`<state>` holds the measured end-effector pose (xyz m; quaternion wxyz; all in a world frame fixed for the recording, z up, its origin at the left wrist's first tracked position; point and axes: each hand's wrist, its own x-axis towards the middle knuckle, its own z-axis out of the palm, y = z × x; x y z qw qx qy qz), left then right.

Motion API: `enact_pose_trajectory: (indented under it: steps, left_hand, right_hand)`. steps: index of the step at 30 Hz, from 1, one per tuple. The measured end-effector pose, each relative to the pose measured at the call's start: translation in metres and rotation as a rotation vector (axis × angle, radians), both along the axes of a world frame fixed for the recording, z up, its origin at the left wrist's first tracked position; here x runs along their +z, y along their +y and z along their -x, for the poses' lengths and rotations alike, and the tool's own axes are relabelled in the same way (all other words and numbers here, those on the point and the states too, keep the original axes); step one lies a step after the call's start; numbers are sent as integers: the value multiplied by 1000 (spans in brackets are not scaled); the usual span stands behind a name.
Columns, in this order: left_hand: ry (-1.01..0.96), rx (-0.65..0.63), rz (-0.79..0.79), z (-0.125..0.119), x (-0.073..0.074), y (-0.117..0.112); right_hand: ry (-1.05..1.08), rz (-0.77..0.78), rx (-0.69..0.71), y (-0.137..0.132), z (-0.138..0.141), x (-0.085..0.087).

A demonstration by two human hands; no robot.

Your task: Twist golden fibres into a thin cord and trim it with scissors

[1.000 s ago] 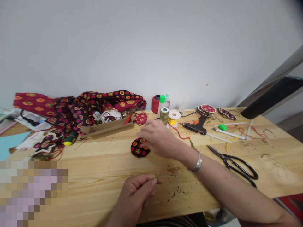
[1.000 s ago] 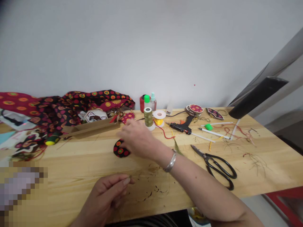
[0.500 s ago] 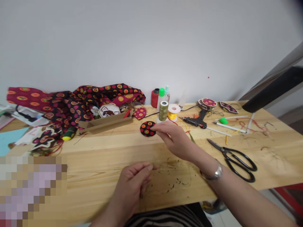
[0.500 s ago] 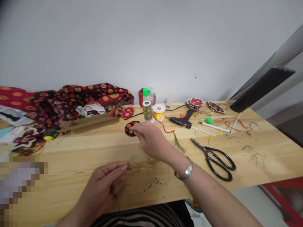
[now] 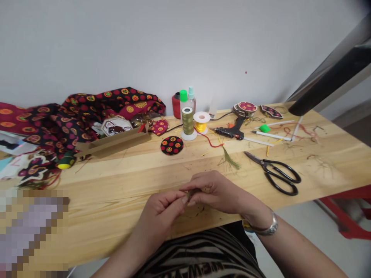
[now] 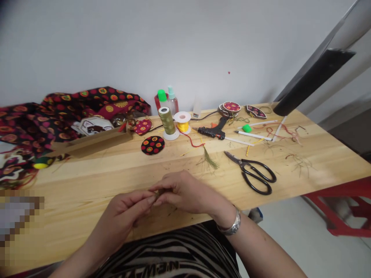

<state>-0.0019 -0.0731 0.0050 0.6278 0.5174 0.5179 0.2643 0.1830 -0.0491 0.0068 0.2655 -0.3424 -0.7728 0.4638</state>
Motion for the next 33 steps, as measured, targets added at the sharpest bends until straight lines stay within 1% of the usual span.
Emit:
enact_pose_trajectory:
  steps: [3, 6, 10, 15, 18, 21, 25, 30, 33]
  left_hand:
    - [42, -20, -12, -1, 1, -2]
    - [50, -13, 31, -2, 0, -4]
    - [-11, 85, 116, -6, -4, -5]
    - [-136, 197, 253, -12, -5, -5]
    - [-173, 219, 329, -13, -5, -4]
    - [-207, 213, 383, -12, -5, -4]
    - [-244, 227, 415, -12, -6, -3]
    - [-225, 283, 416, -14, -5, -3]
    - [-205, 317, 414, -14, -6, -3]
  right_hand:
    - [-8, -34, -16, -1, -3, -1]
    - [-14, -91, -53, -3, -7, -3]
    - [-106, -190, -96, -6, -10, -2]
    - [-196, -232, -119, -8, -10, -1]
    - [-213, -248, -113, -8, -9, -1]
    - [-221, -259, -109, -8, -9, -1]
    - [-224, -247, -105, -7, -9, 1]
    - [-232, -246, -125, -7, -7, -1]
    - [-213, -279, -152, -6, -7, -3]
